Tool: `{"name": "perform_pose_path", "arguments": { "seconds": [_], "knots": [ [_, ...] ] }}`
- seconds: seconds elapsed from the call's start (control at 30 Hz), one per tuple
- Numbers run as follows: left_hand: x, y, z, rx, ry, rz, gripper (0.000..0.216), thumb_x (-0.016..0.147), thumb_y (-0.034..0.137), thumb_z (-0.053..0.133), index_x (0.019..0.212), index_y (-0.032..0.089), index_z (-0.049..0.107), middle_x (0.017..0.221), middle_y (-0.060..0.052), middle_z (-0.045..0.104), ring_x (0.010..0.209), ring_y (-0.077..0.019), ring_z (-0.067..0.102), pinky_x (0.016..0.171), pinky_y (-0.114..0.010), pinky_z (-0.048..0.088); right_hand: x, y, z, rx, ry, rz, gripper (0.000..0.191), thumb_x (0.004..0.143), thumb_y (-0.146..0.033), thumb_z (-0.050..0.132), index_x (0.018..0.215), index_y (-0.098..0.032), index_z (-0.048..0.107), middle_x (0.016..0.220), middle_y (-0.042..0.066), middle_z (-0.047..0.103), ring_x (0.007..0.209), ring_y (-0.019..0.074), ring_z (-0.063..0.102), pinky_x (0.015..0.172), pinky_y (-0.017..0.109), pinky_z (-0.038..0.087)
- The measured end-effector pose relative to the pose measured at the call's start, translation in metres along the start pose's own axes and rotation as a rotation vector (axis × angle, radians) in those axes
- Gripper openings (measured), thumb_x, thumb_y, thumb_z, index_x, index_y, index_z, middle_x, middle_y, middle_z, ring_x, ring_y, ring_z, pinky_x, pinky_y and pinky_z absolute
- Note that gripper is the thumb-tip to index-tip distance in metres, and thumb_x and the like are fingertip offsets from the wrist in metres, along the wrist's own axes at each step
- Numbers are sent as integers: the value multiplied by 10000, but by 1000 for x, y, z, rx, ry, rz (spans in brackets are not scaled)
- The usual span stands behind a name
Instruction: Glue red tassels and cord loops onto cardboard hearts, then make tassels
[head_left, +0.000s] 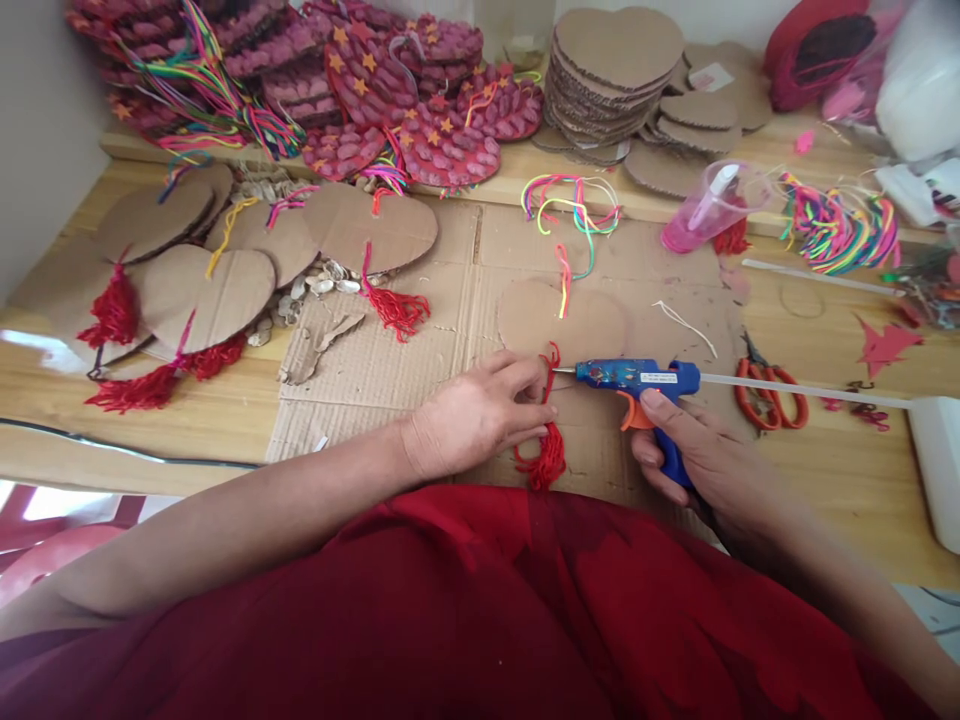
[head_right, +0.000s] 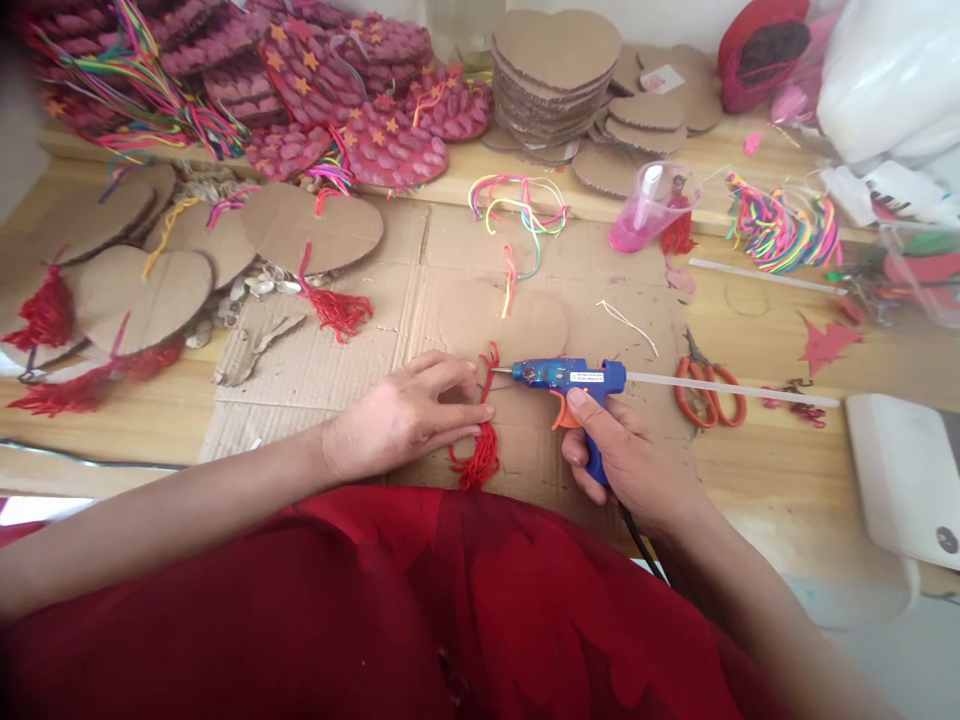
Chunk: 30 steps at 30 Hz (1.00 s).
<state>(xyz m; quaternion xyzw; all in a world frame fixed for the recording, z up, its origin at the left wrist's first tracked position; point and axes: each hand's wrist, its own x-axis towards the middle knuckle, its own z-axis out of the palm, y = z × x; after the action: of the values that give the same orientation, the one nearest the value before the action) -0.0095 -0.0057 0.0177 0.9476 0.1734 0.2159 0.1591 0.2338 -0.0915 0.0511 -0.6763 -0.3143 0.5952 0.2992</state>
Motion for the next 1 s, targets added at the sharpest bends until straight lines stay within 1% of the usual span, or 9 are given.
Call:
{"name": "perform_pose_path", "arguments": {
  "seconds": [0.07, 0.2, 0.4, 0.67, 0.73, 0.8, 0.87, 0.93, 1.0],
  "knots": [
    [0, -1, 1, 14, 9, 10, 255, 1004, 280, 516, 1013, 196, 757, 1014, -95, 617, 972, -207, 560, 866, -331, 523, -1, -1, 0, 1, -15, 10, 409, 909, -621, 557, 832, -229, 469, 538, -75, 519, 319, 52, 366, 334, 177, 229],
    [-1, -2, 3, 39, 28, 36, 267, 1011, 291, 503, 1049, 192, 747, 1039, -101, 629, 992, -210, 567, 891, -341, 529, -3, 2, -4, -52, -58, 37, 456, 929, -628, 524, 760, -210, 458, 545, -63, 529, 316, 40, 371, 348, 182, 231],
    [-3, 0, 4, 49, -1, 31, 274, 1010, 311, 509, 1122, 179, 721, 1055, -102, 632, 1026, -218, 578, 906, -353, 542, 8, 2, -7, -90, 0, -57, 429, 947, -606, 512, 784, -209, 487, 559, -62, 535, 320, 43, 375, 355, 193, 234],
    [-4, 0, 5, 74, -16, 35, 272, 1010, 292, 507, 1167, 184, 702, 1070, -107, 642, 1008, -220, 582, 869, -359, 571, 18, -4, -2, -53, 46, -60, 441, 909, -620, 535, 740, -219, 466, 555, -60, 510, 308, 51, 362, 315, 185, 202],
    [-4, 0, 6, 76, -4, 43, 273, 1013, 247, 494, 1206, 182, 677, 1076, -95, 645, 1019, -205, 582, 941, -384, 559, 19, -2, -2, -42, 46, -60, 449, 901, -631, 540, 738, -220, 464, 563, -57, 517, 310, 50, 364, 307, 179, 200],
    [-5, -1, 8, 68, 21, 40, 287, 1016, 201, 478, 1251, 167, 638, 1103, -86, 640, 1052, -187, 580, 1061, -429, 503, 19, -2, -3, -29, 42, -57, 458, 893, -643, 545, 742, -219, 462, 564, -58, 521, 311, 47, 366, 306, 172, 206],
    [-5, -3, 9, 36, 48, 28, 281, 1020, 180, 461, 1248, 150, 624, 1113, -78, 633, 1063, -169, 580, 1130, -449, 450, 18, -2, -3, -9, 42, -52, 453, 884, -649, 554, 766, -220, 471, 559, -64, 521, 307, 46, 368, 304, 165, 208],
    [-5, -3, 10, 1, 51, 18, 258, 1021, 185, 461, 1201, 150, 643, 1107, -79, 626, 1052, -167, 579, 1092, -424, 483, 17, -3, -2, 3, 46, -50, 443, 880, -645, 563, 790, -219, 485, 554, -68, 520, 303, 46, 370, 300, 162, 209],
    [-5, -4, 9, -19, 36, 14, 246, 1017, 194, 474, 1173, 160, 661, 1100, -87, 619, 1044, -175, 575, 988, -370, 540, 17, -6, -1, 15, 49, -52, 432, 877, -639, 570, 811, -219, 500, 551, -69, 517, 300, 48, 369, 296, 161, 212]
  ]
}}
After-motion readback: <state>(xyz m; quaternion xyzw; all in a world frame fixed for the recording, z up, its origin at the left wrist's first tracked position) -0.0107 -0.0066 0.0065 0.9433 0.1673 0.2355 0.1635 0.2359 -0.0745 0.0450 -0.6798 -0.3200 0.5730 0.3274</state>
